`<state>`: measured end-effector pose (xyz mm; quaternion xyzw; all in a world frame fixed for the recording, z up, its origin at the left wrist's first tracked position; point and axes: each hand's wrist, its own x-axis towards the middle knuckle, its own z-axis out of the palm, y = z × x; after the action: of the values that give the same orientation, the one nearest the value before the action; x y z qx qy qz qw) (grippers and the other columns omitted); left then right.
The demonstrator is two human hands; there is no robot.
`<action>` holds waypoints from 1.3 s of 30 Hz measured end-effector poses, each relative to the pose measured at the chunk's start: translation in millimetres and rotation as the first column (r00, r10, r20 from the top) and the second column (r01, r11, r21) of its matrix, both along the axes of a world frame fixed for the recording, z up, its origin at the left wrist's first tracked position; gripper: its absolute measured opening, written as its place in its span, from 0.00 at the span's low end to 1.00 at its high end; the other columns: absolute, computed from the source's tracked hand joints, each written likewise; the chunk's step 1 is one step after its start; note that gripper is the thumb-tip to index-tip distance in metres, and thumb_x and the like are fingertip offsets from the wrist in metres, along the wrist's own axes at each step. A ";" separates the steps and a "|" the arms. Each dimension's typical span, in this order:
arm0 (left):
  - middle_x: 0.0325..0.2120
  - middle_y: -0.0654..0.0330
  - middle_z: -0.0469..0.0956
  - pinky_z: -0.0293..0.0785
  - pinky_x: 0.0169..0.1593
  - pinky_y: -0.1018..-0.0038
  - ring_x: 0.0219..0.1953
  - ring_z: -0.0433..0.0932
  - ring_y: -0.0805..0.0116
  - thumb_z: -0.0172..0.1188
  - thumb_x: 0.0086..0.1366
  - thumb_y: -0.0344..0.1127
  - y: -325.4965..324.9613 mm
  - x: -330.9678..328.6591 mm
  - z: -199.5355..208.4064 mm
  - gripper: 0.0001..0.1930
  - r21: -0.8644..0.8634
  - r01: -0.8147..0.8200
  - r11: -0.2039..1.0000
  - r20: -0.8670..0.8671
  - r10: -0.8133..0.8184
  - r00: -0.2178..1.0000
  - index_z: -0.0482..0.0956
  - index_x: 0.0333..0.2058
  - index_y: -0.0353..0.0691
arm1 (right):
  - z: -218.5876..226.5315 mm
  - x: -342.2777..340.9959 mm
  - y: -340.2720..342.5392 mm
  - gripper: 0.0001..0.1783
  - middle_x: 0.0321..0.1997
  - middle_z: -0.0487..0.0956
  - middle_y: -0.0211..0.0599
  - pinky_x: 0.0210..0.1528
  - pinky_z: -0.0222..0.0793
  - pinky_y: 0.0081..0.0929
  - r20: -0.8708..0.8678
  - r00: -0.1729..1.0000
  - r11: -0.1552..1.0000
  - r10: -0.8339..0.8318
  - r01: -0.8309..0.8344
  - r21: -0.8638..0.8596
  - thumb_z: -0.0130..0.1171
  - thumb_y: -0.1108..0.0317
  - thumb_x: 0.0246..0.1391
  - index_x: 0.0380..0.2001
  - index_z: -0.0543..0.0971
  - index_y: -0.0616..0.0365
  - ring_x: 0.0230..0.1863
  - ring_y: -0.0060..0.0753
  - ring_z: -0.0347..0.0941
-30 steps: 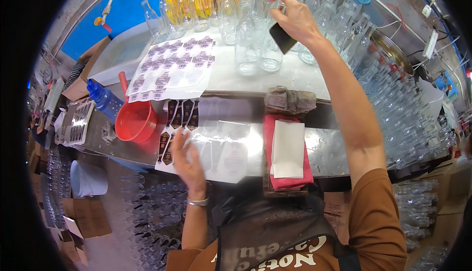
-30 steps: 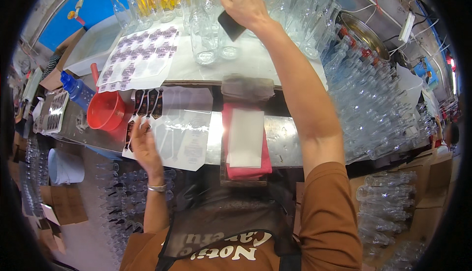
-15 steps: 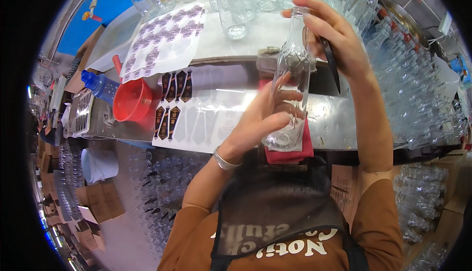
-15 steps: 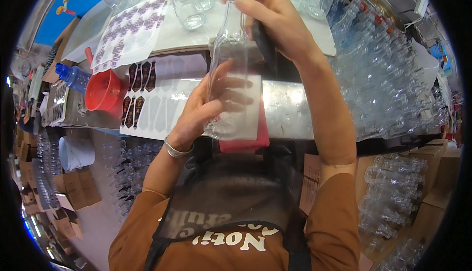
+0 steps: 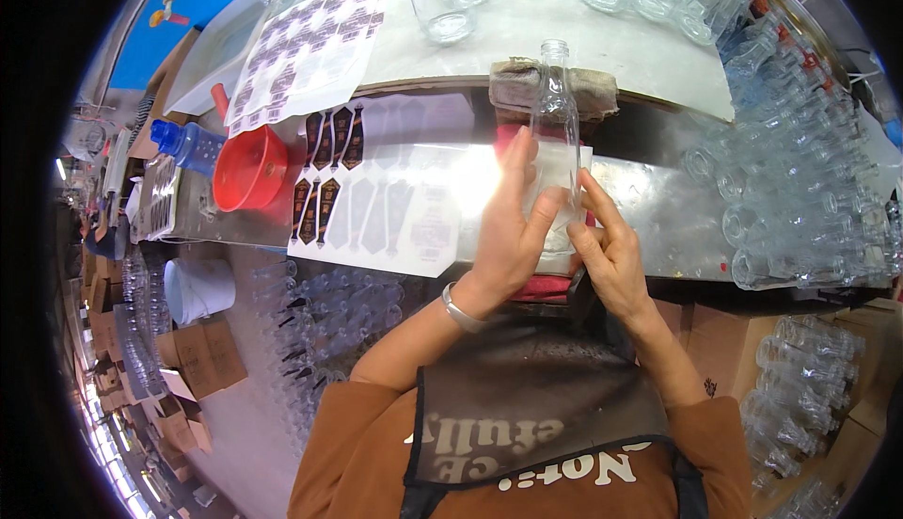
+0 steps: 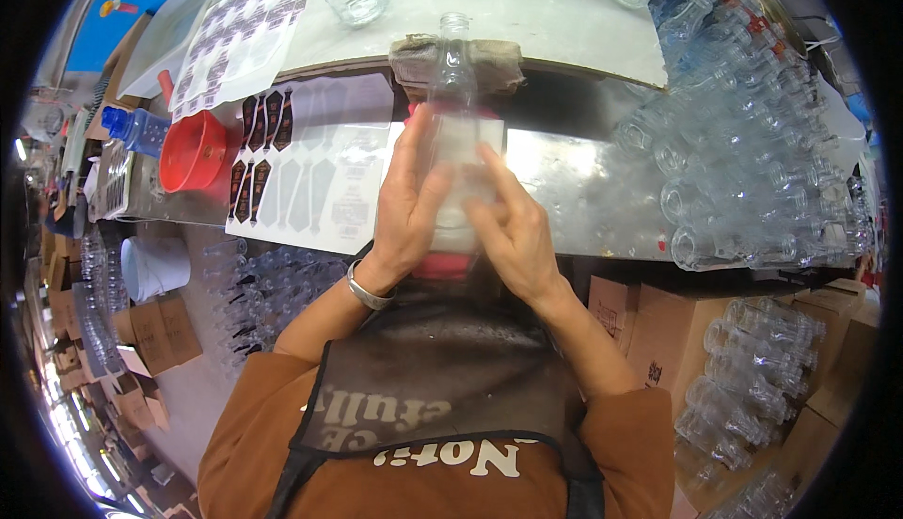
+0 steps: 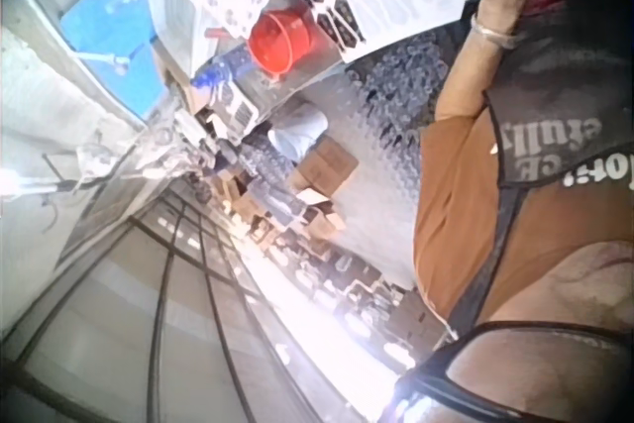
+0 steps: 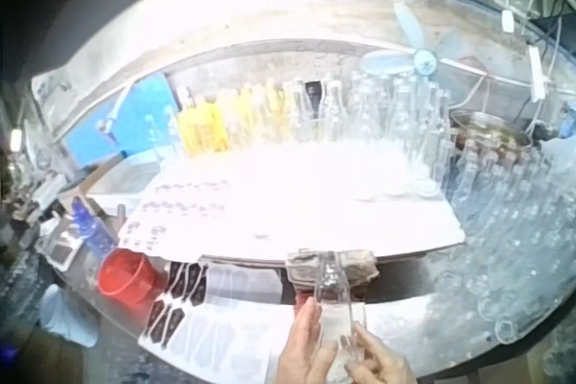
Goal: The person repeatedly applies a pre-cut label to clear plastic bottles, smooths it with a black squeegee, and places the finished bottle aside. The process is repeated for multiple bottles in a consistent sequence.
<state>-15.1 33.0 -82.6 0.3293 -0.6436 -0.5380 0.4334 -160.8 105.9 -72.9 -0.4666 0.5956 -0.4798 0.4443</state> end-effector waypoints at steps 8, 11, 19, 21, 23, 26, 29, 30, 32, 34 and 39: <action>0.72 0.42 0.51 0.52 0.73 0.63 0.74 0.53 0.53 0.55 0.73 0.40 -0.9 8.3 -18.1 0.38 0.053 0.002 0.999 -0.107 0.004 0.994 0.46 0.71 0.28 | -2.9 -0.3 5.7 0.34 0.60 0.77 0.39 0.27 0.67 0.15 0.174 0.982 0.997 -0.075 0.069 0.038 0.53 0.76 0.63 0.72 0.60 0.60 0.24 0.13 0.69; 0.69 0.37 0.56 0.52 0.73 0.59 0.72 0.55 0.46 0.58 0.71 0.47 -32.4 54.9 -11.1 0.39 -0.143 -0.265 0.954 0.312 0.298 0.902 0.53 0.69 0.26 | -15.9 -30.5 16.7 0.27 0.61 0.76 0.41 0.27 0.68 0.14 0.087 0.993 0.996 -0.075 0.078 -0.035 0.50 0.69 0.69 0.68 0.64 0.63 0.23 0.14 0.68; 0.62 0.35 0.65 0.59 0.66 0.51 0.63 0.66 0.41 0.60 0.65 0.53 -50.1 155.4 -43.8 0.38 -0.437 -0.109 0.893 0.859 0.451 0.242 0.64 0.62 0.27 | -22.7 -38.9 17.9 0.19 0.46 0.82 0.39 0.25 0.64 0.13 0.072 0.993 0.995 -0.097 0.099 -0.021 0.53 0.66 0.69 0.58 0.73 0.65 0.22 0.13 0.67; 0.61 0.35 0.66 0.61 0.63 0.52 0.61 0.68 0.41 0.63 0.63 0.51 -8.6 157.0 -30.6 0.38 -0.435 -0.028 0.900 0.860 0.425 0.284 0.65 0.62 0.28 | -24.6 -38.2 19.3 0.18 0.45 0.82 0.38 0.25 0.63 0.13 0.053 0.995 0.996 -0.082 0.083 -0.021 0.53 0.66 0.69 0.57 0.74 0.65 0.23 0.13 0.67; 0.62 0.36 0.65 0.63 0.63 0.53 0.61 0.68 0.40 0.69 0.59 0.46 27.7 155.4 -15.2 0.40 -0.382 0.019 0.924 0.873 0.354 0.336 0.64 0.63 0.29 | -29.5 -46.7 22.9 0.18 0.43 0.82 0.37 0.25 0.63 0.13 0.051 0.995 0.996 -0.090 0.089 0.012 0.54 0.66 0.69 0.56 0.75 0.65 0.23 0.13 0.66; 0.64 0.35 0.63 0.61 0.65 0.53 0.64 0.65 0.40 0.73 0.55 0.42 47.6 169.4 -7.0 0.44 -0.261 0.076 0.962 0.858 0.195 0.476 0.62 0.64 0.29 | -30.3 -53.8 22.2 0.18 0.42 0.82 0.37 0.25 0.63 0.13 0.054 0.994 0.995 -0.097 0.096 0.024 0.54 0.67 0.69 0.56 0.75 0.65 0.23 0.13 0.66; 0.68 0.47 0.61 0.60 0.67 0.54 0.69 0.61 0.50 0.73 0.52 0.36 26.0 192.9 -16.9 0.42 -0.444 0.185 0.877 0.844 0.341 0.413 0.65 0.64 0.34 | -22.8 -45.9 15.3 0.16 0.40 0.82 0.37 0.26 0.64 0.13 0.022 0.996 0.996 -0.091 0.091 -0.010 0.54 0.67 0.68 0.54 0.76 0.66 0.23 0.13 0.67; 0.67 0.51 0.66 0.62 0.67 0.56 0.68 0.65 0.52 0.72 0.53 0.33 21.9 204.3 -25.9 0.38 -0.459 0.229 0.859 0.849 0.348 0.398 0.69 0.63 0.36 | -20.8 -44.6 13.8 0.16 0.40 0.83 0.37 0.26 0.64 0.13 0.008 0.996 0.996 -0.087 0.088 -0.025 0.54 0.67 0.68 0.53 0.76 0.66 0.23 0.13 0.67; 0.59 0.54 0.75 0.67 0.62 0.58 0.60 0.73 0.54 0.70 0.54 0.30 23.8 232.8 -46.2 0.28 -0.558 0.195 0.807 0.752 0.392 0.530 0.76 0.55 0.39 | -22.2 -48.0 16.1 0.16 0.40 0.83 0.37 0.26 0.64 0.13 0.008 0.997 0.997 -0.077 0.078 -0.022 0.54 0.67 0.68 0.53 0.77 0.66 0.23 0.13 0.67; 0.50 0.57 0.81 0.72 0.57 0.62 0.53 0.79 0.58 0.68 0.57 0.27 24.3 229.7 -40.7 0.20 -0.543 0.097 0.834 0.688 0.375 0.622 0.82 0.49 0.40 | -25.7 -53.2 21.3 0.15 0.39 0.83 0.37 0.26 0.64 0.13 -0.003 0.996 0.996 -0.092 0.092 -0.005 0.54 0.67 0.68 0.52 0.77 0.66 0.23 0.13 0.67; 0.42 0.60 0.85 0.75 0.50 0.75 0.44 0.80 0.76 0.60 0.71 0.34 23.4 197.9 0.9 0.12 0.527 -0.302 0.794 0.245 0.198 0.949 0.83 0.45 0.32 | -28.4 -67.0 26.3 0.14 0.38 0.83 0.37 0.26 0.64 0.13 0.078 0.980 0.983 -0.182 0.179 0.040 0.54 0.69 0.68 0.51 0.78 0.66 0.22 0.13 0.67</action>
<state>182.8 56.4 -81.7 0.5702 -0.4449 -0.6085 0.3265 -227.8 132.1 -101.4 -0.3832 0.6246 -0.5270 0.4304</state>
